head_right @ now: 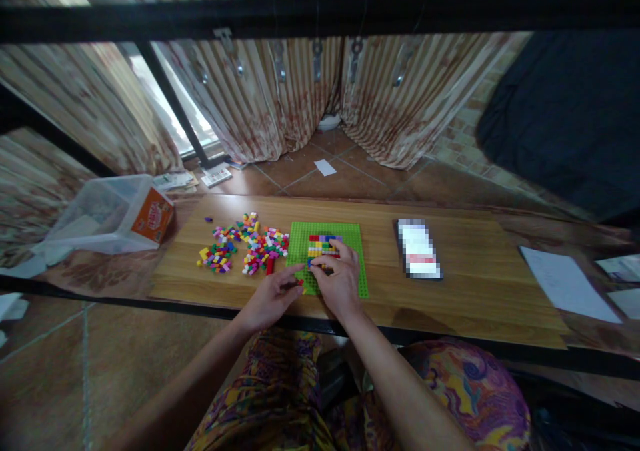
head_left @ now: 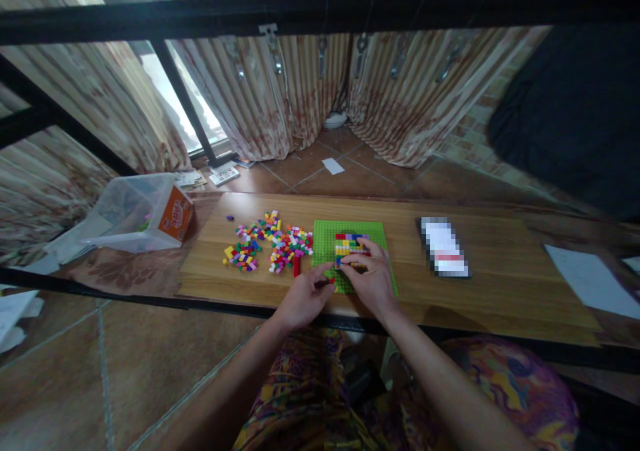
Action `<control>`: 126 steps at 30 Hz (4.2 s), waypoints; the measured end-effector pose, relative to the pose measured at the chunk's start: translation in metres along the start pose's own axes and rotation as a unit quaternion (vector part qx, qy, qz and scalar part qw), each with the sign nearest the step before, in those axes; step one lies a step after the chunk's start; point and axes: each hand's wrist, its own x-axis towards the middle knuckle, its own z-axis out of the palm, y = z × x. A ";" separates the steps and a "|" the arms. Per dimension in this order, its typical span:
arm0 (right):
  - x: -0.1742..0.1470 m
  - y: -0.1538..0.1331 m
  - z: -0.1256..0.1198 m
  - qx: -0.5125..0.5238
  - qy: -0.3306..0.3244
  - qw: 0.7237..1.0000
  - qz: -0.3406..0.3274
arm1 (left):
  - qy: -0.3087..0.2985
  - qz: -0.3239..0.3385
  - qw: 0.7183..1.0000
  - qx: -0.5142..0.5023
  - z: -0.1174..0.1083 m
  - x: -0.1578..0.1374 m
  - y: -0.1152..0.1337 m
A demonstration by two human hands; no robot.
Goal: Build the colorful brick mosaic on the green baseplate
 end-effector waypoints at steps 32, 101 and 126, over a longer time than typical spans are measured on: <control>-0.013 -0.010 -0.014 -0.059 0.012 0.989 -0.139 | 0.090 -0.051 0.974 -0.200 0.001 -0.006 -0.001; -0.008 0.008 -0.012 -0.010 -0.022 0.993 -0.115 | 0.102 -0.067 0.970 -0.210 -0.002 -0.007 -0.010; -0.041 -0.015 0.015 0.002 -0.148 0.981 -0.125 | 0.176 -0.083 0.944 -0.265 -0.008 -0.015 -0.002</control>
